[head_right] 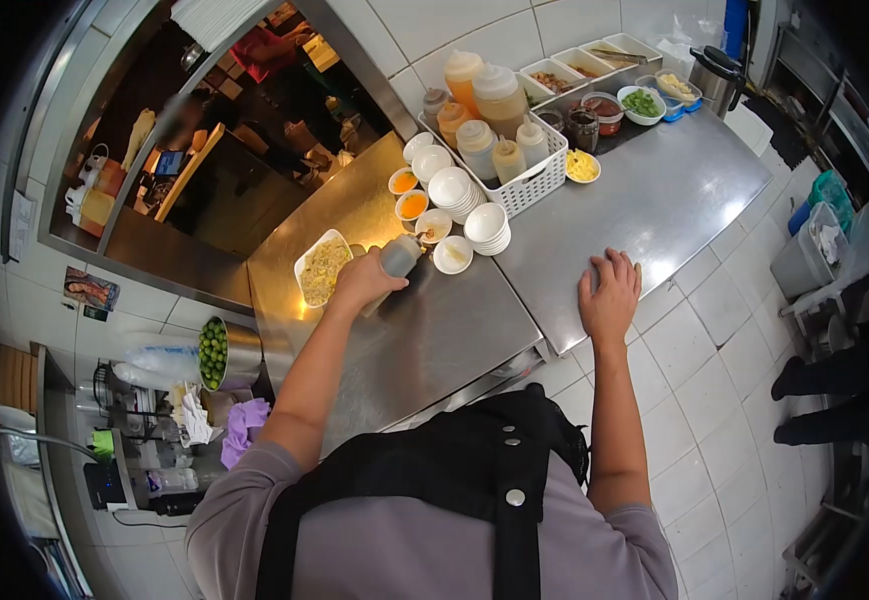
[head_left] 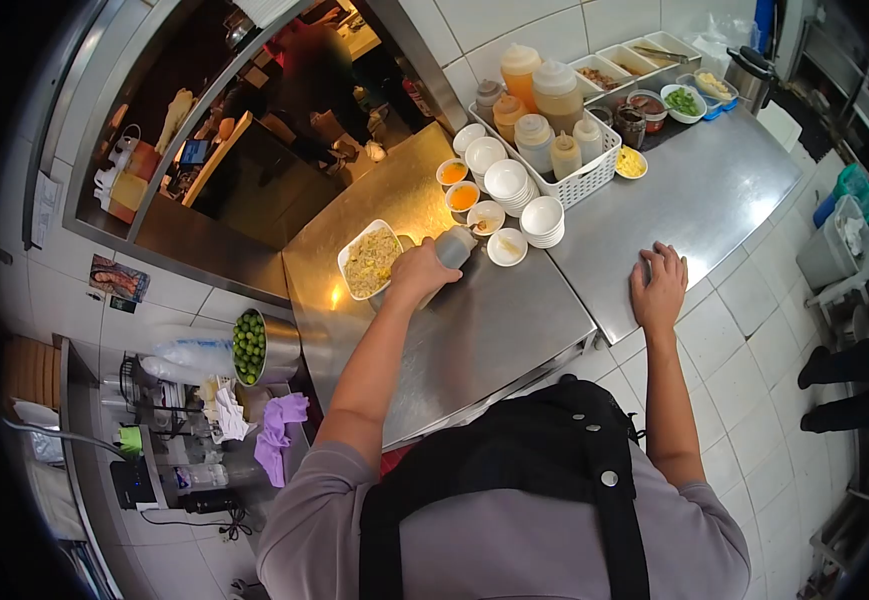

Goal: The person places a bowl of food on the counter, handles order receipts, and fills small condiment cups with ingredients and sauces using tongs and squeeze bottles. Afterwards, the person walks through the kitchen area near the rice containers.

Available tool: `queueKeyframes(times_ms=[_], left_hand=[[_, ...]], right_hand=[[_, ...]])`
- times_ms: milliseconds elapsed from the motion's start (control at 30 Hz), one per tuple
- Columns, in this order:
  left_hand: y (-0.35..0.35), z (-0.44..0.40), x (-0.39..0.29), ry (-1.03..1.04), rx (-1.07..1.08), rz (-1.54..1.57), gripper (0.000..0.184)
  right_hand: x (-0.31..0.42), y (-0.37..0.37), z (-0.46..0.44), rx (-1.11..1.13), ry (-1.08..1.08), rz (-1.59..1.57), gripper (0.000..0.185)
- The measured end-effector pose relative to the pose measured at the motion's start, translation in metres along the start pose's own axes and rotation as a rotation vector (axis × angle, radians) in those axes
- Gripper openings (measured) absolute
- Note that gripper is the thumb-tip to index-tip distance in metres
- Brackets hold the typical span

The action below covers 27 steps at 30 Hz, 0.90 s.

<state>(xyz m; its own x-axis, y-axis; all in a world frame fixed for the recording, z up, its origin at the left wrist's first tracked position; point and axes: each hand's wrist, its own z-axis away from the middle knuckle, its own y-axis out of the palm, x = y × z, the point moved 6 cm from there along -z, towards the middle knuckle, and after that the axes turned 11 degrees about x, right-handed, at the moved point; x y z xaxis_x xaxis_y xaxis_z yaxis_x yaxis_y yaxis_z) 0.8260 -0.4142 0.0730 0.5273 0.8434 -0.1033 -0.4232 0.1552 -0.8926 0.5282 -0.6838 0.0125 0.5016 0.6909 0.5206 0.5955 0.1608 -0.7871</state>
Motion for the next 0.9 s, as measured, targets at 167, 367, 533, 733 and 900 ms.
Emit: queueKeyframes(times_ms=[167, 367, 533, 733, 900], left_hand=[[-0.004, 0.001, -0.008, -0.013, 0.036, -0.036, 0.073], [-0.013, 0.005, -0.015, -0.019, 0.061, -0.041, 0.072], [-0.012, 0.002, -0.01, 0.002, 0.029, -0.029, 0.073], [-0.014, 0.004, -0.01, 0.007, 0.021, -0.031, 0.071], [-0.018, 0.01, -0.015, -0.008, 0.048, -0.001, 0.066]], right_hand=[[-0.002, 0.001, 0.001, 0.008, 0.014, -0.01, 0.024], [-0.001, -0.001, 0.001, 0.0, 0.016, -0.012, 0.023], [0.0, -0.001, 0.0, -0.011, 0.008, -0.005, 0.023], [0.001, 0.0, 0.001, -0.004, 0.009, 0.008, 0.023], [0.002, 0.0, 0.001, -0.003, 0.005, 0.002, 0.023]])
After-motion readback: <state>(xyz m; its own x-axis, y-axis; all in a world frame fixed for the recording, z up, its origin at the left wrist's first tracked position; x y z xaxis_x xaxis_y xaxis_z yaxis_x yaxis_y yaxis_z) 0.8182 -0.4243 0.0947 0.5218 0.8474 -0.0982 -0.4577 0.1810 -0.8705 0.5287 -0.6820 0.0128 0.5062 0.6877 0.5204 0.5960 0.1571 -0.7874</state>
